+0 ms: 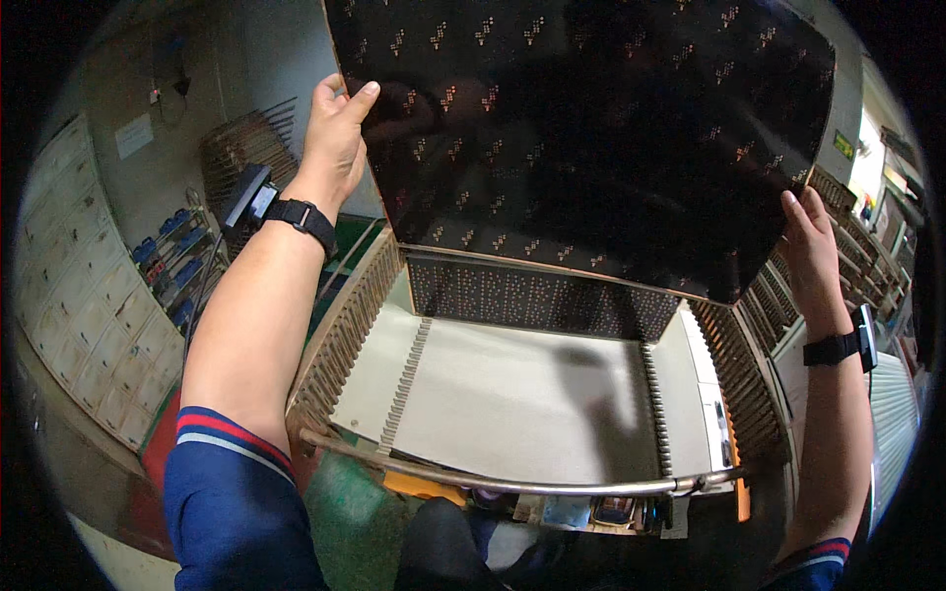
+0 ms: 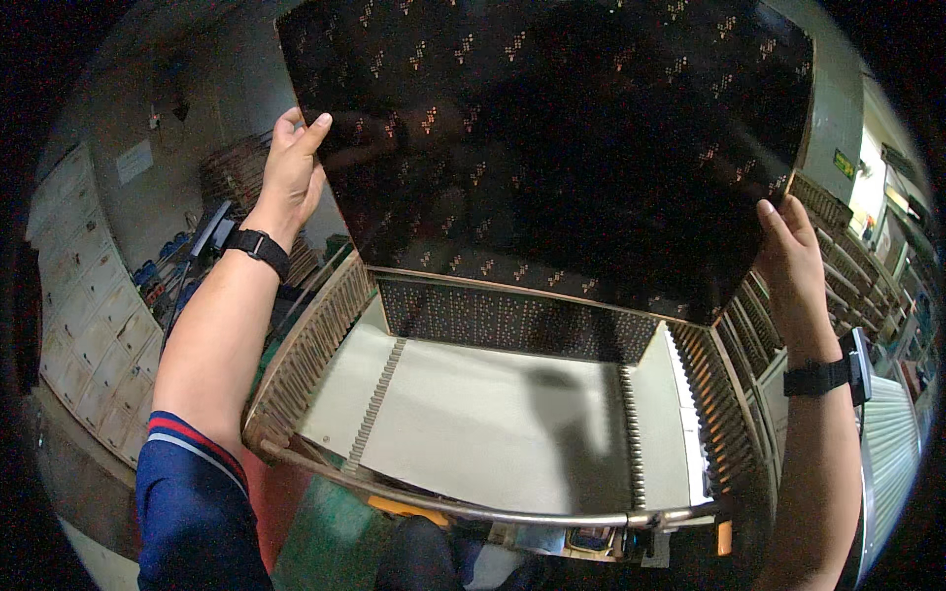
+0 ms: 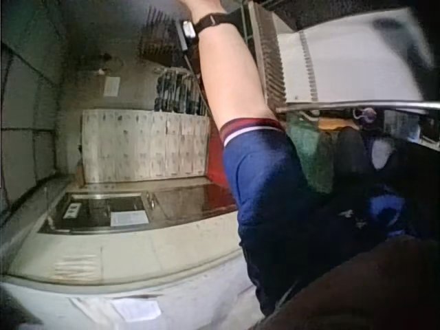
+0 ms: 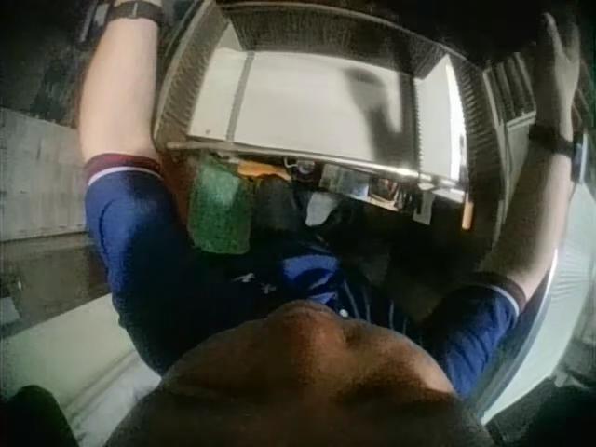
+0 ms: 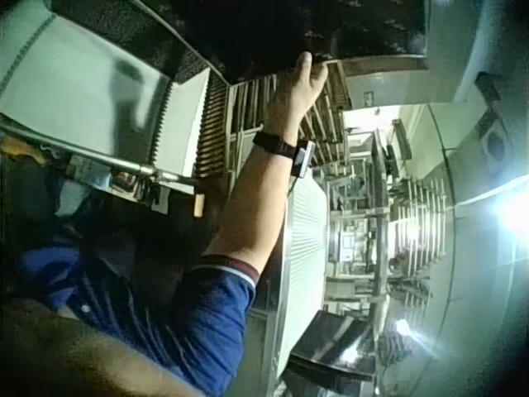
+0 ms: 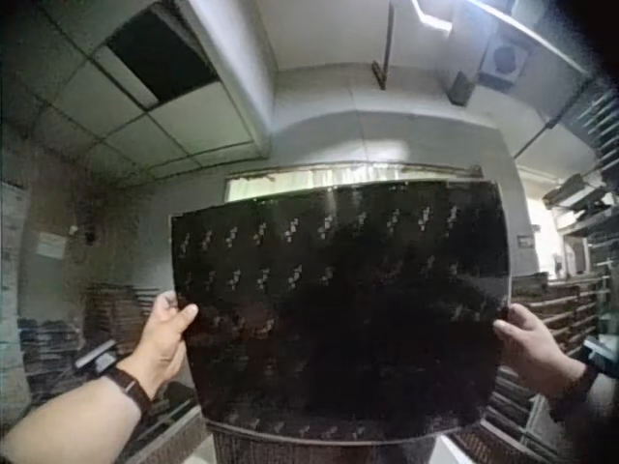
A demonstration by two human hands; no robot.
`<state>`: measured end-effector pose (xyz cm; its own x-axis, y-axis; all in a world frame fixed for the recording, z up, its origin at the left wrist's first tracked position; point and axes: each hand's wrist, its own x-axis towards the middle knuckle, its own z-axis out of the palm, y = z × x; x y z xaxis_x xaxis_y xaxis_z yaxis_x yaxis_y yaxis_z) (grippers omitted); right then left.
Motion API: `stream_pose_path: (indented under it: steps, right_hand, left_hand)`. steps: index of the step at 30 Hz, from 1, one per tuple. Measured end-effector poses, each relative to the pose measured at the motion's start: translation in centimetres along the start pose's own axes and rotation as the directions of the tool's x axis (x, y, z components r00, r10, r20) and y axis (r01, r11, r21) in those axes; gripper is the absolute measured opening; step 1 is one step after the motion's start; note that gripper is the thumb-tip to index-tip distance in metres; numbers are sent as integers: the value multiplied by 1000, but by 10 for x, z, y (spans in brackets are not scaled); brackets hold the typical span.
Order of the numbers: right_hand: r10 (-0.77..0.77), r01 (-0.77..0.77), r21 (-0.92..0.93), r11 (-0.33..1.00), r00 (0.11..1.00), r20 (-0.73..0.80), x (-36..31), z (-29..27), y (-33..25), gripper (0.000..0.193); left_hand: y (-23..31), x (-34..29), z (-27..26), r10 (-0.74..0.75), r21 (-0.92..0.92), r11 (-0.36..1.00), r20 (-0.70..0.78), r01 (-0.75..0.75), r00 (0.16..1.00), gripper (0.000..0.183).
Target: Picking up electronics panels and inserting them into a specialized storage or processing rack.
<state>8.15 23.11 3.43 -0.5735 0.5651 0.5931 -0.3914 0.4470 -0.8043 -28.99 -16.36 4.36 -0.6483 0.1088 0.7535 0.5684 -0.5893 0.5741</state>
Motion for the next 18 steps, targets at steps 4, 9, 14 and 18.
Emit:
stream_pose_path:
  steps: [4, 9, 14, 18]
  right_hand:
    - [4, -5, 27, 1000, 999, 37, 27, -6, 20, 36]
    - [-4, 14, -123, 992, 996, 85, 59, 23, 45, 42]
    - [-46, 39, -118, 992, 998, -52, 63, 39, 54, 42]
    - [-45, 41, -109, 993, 998, -39, 71, 30, 74, 41]
  left_hand:
    - [-9, -4, 10, -45, 98, 994, -13, 46, 999, 55]
    - [-16, -8, -12, -46, 367, 927, -81, 73, 996, 71]
    - [-25, 0, -20, -2, 552, 831, -111, 64, 994, 77]
    - [-25, 2, -20, -20, 597, 798, -102, 77, 995, 79]
